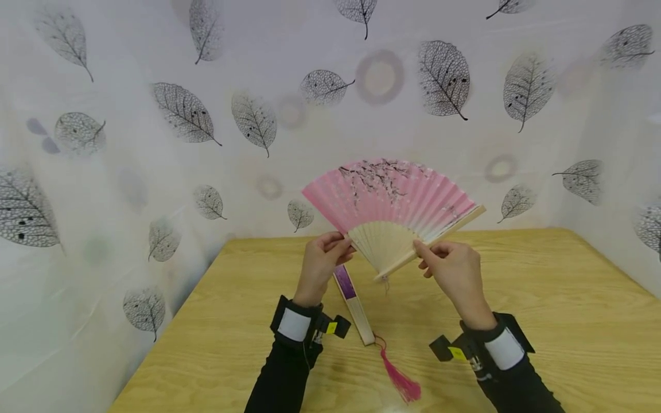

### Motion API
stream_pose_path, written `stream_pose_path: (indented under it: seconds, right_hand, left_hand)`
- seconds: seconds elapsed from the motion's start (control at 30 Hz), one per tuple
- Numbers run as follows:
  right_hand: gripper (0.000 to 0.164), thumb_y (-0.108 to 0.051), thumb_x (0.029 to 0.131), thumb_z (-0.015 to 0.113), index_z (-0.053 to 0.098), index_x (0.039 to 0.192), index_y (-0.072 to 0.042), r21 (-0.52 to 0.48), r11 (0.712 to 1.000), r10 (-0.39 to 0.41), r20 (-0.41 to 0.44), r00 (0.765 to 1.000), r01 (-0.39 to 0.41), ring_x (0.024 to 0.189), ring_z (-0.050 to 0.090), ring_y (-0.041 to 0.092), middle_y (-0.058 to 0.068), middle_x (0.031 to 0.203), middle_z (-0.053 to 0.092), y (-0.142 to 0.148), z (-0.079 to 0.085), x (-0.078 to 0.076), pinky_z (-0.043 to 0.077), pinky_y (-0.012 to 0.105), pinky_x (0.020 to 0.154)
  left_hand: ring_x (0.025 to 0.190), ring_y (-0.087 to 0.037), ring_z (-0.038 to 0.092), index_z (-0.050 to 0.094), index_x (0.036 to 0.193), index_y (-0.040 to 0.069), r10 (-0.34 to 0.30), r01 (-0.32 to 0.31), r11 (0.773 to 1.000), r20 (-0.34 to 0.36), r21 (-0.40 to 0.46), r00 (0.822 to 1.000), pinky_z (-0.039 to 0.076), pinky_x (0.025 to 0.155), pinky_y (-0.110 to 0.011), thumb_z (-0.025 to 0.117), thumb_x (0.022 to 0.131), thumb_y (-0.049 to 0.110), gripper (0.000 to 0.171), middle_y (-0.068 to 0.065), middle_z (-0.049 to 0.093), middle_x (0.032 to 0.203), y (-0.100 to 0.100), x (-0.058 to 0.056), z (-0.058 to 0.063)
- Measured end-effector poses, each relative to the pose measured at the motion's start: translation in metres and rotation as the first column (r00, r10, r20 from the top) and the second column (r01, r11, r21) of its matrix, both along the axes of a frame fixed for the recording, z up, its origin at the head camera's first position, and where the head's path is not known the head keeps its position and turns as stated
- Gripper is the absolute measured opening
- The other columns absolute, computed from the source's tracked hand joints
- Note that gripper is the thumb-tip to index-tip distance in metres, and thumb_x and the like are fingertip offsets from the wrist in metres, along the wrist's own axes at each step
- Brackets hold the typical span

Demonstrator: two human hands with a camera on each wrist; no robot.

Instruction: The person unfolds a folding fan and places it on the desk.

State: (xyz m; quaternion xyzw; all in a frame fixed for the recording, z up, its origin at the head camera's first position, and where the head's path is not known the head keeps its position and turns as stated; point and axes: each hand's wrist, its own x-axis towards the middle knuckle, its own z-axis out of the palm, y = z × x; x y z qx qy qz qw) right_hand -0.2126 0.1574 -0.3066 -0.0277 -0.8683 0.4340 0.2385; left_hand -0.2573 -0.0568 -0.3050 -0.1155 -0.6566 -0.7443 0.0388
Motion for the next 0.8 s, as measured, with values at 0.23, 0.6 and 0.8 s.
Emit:
stream_pose_path:
  seconds: [0.23, 0.6, 0.8]
  right_hand:
    - [0.047, -0.048, 0.085, 0.060, 0.071, 0.074, -0.004, -0.008, 1.000, -0.009, -0.001, 1.000, 0.009, 0.049, 0.059, 0.009, 0.007, 0.064, 0.068, -0.0009, -0.0007, 0.0007, 0.038, 0.022, 0.040]
    - [0.046, -0.049, 0.085, 0.060, 0.072, 0.076, -0.005, -0.017, 1.000, -0.026, -0.026, 0.999, 0.026, 0.046, 0.056, 0.004, 0.008, 0.065, 0.069, -0.0002, 0.0006, -0.0004, 0.035, 0.021, 0.039]
    - [0.047, -0.051, 0.084, 0.059, 0.073, 0.081, -0.007, -0.034, 0.999, -0.034, -0.032, 0.999, 0.033, 0.045, 0.054, 0.002, 0.005, 0.064, 0.068, 0.0006, 0.0017, 0.0002, 0.031, 0.022, 0.037]
  left_hand:
    - [0.072, -0.005, 0.065, 0.058, 0.107, -0.009, 0.028, -0.029, 0.999, 0.024, 0.035, 0.999, 0.056, 0.067, -0.017, 0.056, 0.090, 0.003, 0.021, -0.007, 0.069, 0.086, -0.0001, 0.0000, -0.0013]
    - [0.072, -0.006, 0.066, 0.058, 0.106, -0.010, 0.035, -0.037, 0.997, 0.030, 0.068, 0.999, 0.057, 0.068, -0.018, 0.056, 0.090, 0.002, 0.020, -0.004, 0.068, 0.084, 0.0014, -0.0008, 0.0002]
    - [0.070, -0.006, 0.066, 0.058, 0.105, -0.010, 0.062, -0.066, 0.993, 0.050, 0.095, 0.997, 0.057, 0.067, -0.017, 0.057, 0.089, 0.001, 0.019, -0.002, 0.067, 0.079, 0.0040, -0.0016, -0.0004]
